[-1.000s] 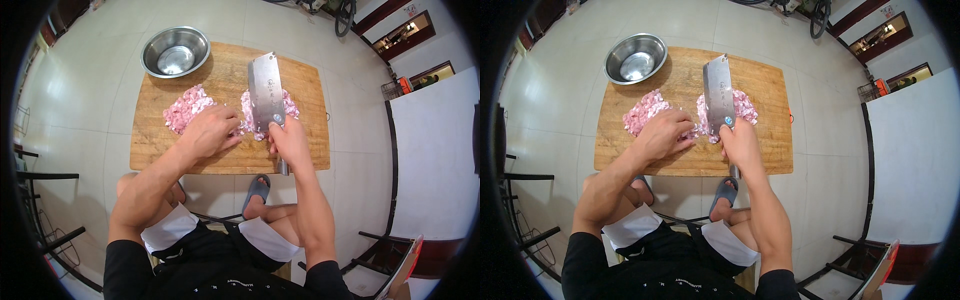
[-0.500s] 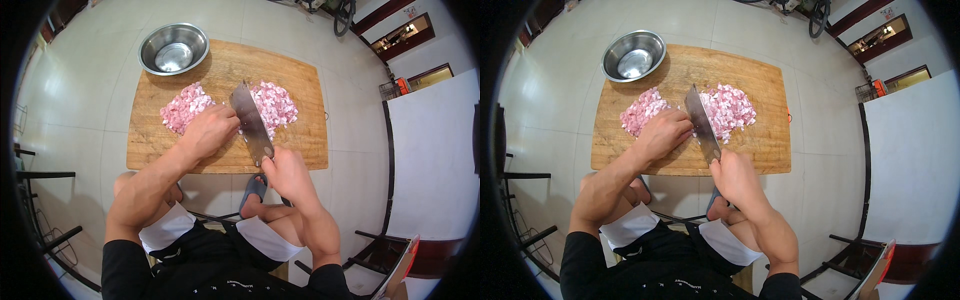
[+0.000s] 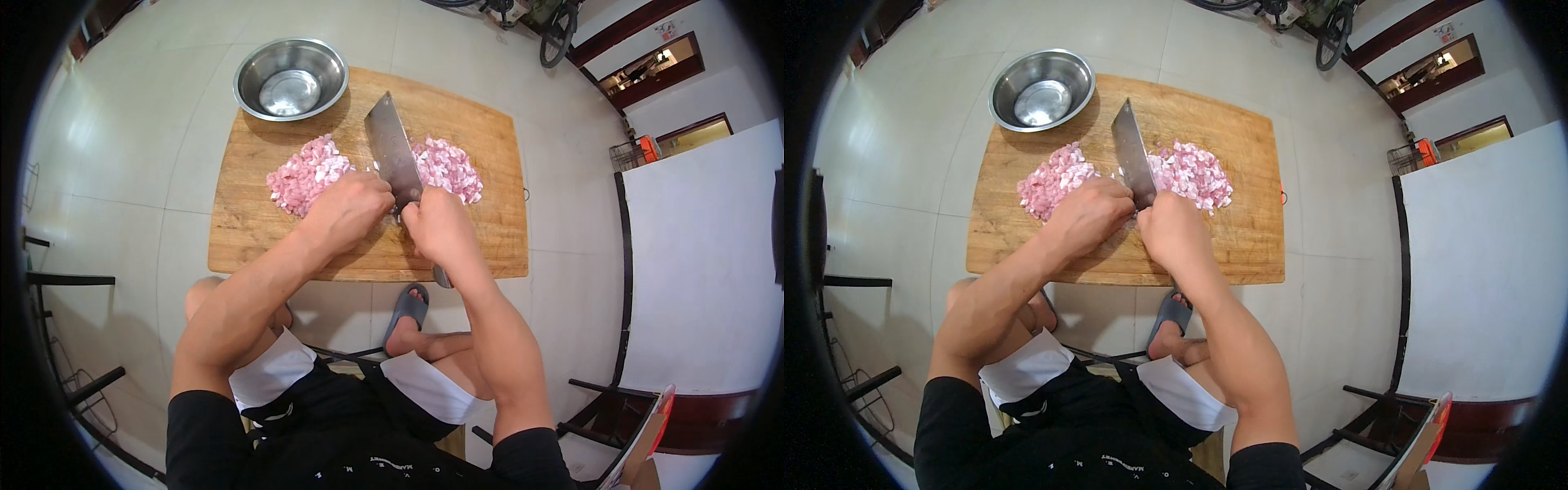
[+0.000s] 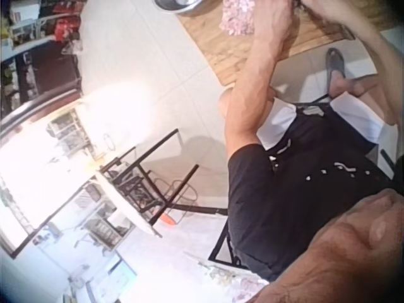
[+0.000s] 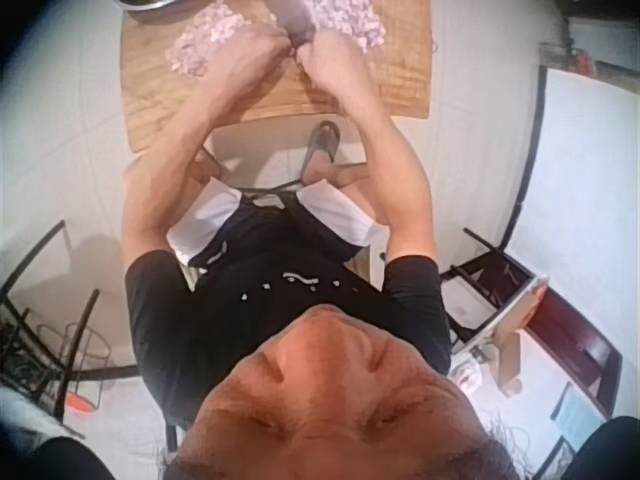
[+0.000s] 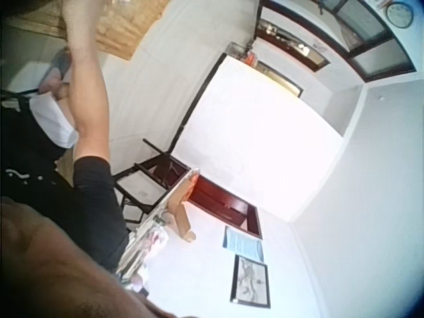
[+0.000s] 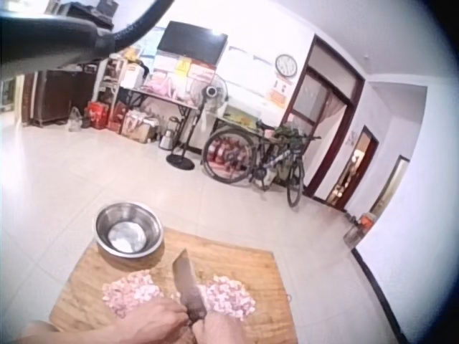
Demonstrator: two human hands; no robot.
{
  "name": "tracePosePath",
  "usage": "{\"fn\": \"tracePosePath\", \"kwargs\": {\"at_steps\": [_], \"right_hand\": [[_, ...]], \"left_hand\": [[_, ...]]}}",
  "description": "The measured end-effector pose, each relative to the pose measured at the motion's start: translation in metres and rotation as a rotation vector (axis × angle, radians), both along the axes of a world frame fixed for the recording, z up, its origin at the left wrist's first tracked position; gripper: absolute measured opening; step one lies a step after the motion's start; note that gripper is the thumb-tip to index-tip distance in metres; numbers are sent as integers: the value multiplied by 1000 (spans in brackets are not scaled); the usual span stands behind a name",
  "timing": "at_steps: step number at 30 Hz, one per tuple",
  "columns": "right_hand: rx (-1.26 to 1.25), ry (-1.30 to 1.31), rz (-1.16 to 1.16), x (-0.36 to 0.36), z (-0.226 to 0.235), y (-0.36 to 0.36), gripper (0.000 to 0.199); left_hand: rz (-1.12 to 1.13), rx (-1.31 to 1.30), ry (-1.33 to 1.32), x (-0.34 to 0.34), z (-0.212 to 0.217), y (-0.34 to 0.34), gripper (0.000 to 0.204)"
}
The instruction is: The person sits on a low stool and uses a cleaver to repeatedly chop a pile of raw meat on a wooden cutting board placed on their lap. The hands gather and reposition the meat while chopping it into smaller pieces.
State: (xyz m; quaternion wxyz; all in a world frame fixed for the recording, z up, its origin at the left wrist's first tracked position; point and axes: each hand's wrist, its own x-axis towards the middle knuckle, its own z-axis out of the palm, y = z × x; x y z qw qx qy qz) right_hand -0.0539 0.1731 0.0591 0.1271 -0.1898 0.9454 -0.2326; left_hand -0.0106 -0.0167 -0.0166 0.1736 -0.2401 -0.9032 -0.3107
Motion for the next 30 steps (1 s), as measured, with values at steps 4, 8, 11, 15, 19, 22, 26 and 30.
{"fn": "tracePosePath", "kwargs": {"at_steps": [4, 8, 11, 15, 19, 22, 26, 30], "right_hand": [[-172, -350, -165, -16, 7, 8, 30], [-157, -339, -113, -14, 12, 13, 33], [-48, -301, -151, 7, 35, 0, 34], [98, -201, -24, 21, 35, 13, 34], [144, -102, 52, 34, 28, 37, 34], [149, -64, 46, 34, 25, 30, 33], [147, -55, 11, 26, 23, 4, 32], [101, -16, 30, 10, 14, -3, 32]], "left_hand": [[37, 29, -4, 9, 9, 0, 12], [183, 89, 0, 10, 11, 4, 18], [291, 21, -24, 9, 9, 7, 28], [295, -60, -66, 6, 9, 6, 27], [244, -46, -50, 4, 10, 4, 21], [222, -49, -45, 4, 9, 4, 18], [244, -67, -50, 2, 5, 6, 16], [231, -55, -45, -2, 6, 2, 16]]}}
